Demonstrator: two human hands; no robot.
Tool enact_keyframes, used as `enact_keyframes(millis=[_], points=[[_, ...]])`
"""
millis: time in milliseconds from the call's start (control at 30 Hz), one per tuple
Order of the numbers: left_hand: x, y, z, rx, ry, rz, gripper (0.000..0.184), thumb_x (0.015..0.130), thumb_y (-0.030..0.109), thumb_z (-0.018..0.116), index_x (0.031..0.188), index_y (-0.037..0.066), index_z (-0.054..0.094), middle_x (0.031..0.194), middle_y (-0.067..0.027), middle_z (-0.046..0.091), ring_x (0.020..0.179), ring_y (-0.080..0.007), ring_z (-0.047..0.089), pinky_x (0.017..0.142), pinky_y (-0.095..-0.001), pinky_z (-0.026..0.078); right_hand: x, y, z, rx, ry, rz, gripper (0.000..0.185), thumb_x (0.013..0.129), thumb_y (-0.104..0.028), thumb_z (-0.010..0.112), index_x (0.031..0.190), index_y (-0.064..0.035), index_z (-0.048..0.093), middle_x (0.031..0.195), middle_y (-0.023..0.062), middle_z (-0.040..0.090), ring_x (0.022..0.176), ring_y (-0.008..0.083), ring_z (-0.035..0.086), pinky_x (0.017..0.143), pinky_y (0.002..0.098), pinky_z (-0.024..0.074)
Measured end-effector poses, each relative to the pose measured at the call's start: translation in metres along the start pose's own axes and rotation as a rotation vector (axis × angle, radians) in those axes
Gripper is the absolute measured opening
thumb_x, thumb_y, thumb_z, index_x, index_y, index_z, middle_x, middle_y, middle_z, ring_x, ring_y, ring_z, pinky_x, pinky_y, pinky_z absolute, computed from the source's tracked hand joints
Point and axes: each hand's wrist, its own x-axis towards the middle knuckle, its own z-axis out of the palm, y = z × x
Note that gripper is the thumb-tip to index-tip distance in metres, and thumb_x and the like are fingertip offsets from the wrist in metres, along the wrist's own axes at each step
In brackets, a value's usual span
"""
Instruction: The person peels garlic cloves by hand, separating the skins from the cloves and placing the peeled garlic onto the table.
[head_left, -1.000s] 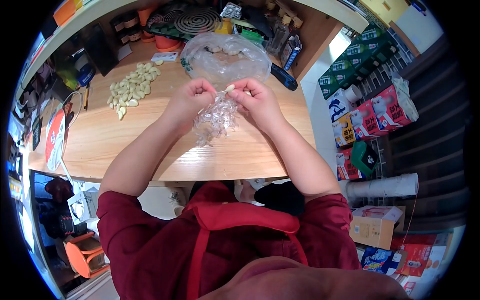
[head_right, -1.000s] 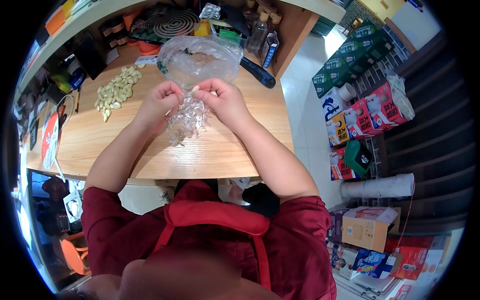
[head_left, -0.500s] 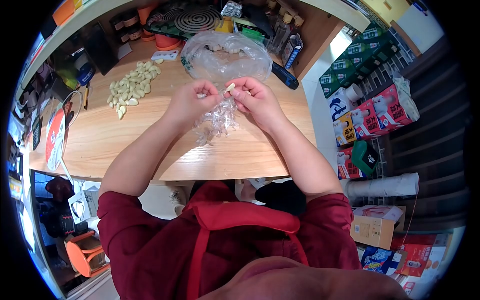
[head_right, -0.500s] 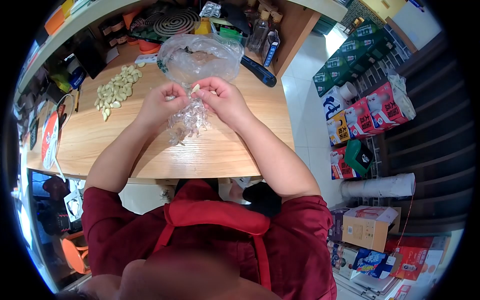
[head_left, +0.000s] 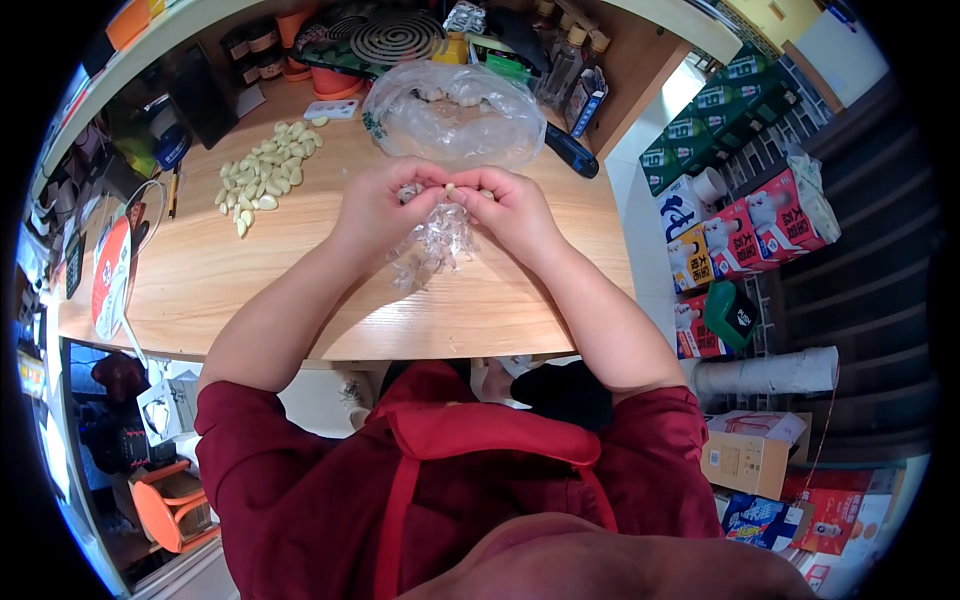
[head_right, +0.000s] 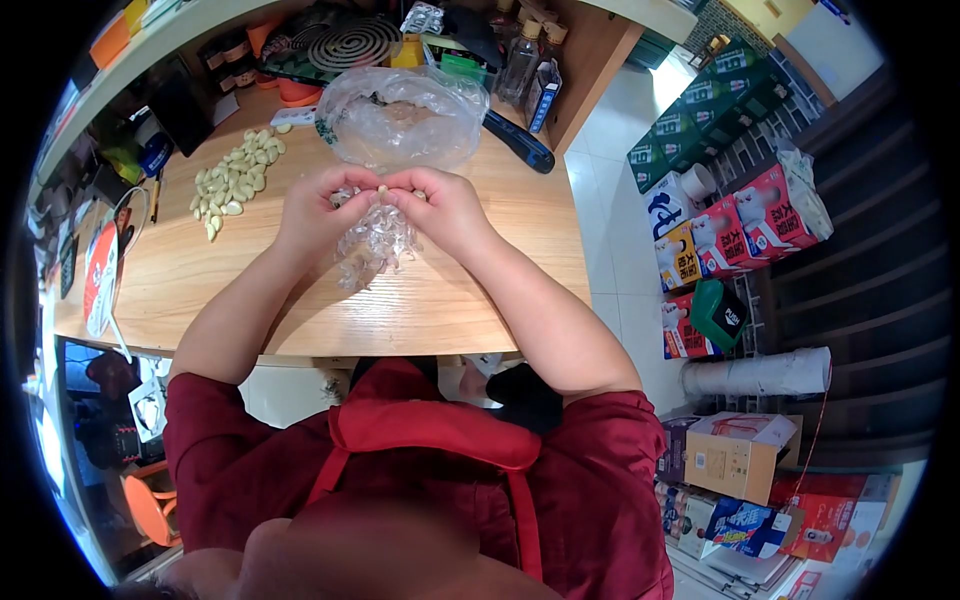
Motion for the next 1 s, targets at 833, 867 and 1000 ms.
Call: enact_keyframes(millis=[833,867,1000], points=[[0.0011,0.0063,0.0009,-0.241,-0.011,-0.291,0.01,0.076,0.005,0.063,0.084,-0.001,0.063,0.075,-0.0024,0.062,0.069,-0.0058,0.053,0.062,-0.0206,0.044,0.0002,0.0001,-0.0004,-0.491,0.133,-0.504,0.012,0.074,-0.009,0.064,0.085,-0.0073,0.064,0.076,0.0098,0.06,0.072,0.0263,0.059,0.062,0.0331,0.0472],[0.0012,0.0057,0.0009,-0.244,-0.012,-0.286,0.009,0.076,0.005,0.063,0.084,-0.001,0.063,0.075,-0.0025,0.062,0.069,-0.0057,0.053,0.062,-0.0205,0.044,0.0002,-0.0005,-0.0007,-0.492,0.134,-0.504,0.012,0.074,-0.009,0.064,0.085,-0.0072,0.064,0.075,0.0098,0.06,0.071,0.0264,0.059,0.062,0.0331,0.0472],[0.001,0.0054,-0.0008,-0.199,-0.041,-0.291,0.009,0.077,0.005,0.064,0.085,0.0,0.063,0.077,-0.0009,0.061,0.071,-0.0053,0.054,0.065,-0.0191,0.044,0.0005,0.0019,-0.0004,-0.476,0.124,-0.487,0.011,0.074,-0.01,0.064,0.085,-0.0069,0.064,0.076,0.01,0.06,0.072,0.0265,0.059,0.062,0.0331,0.0472]])
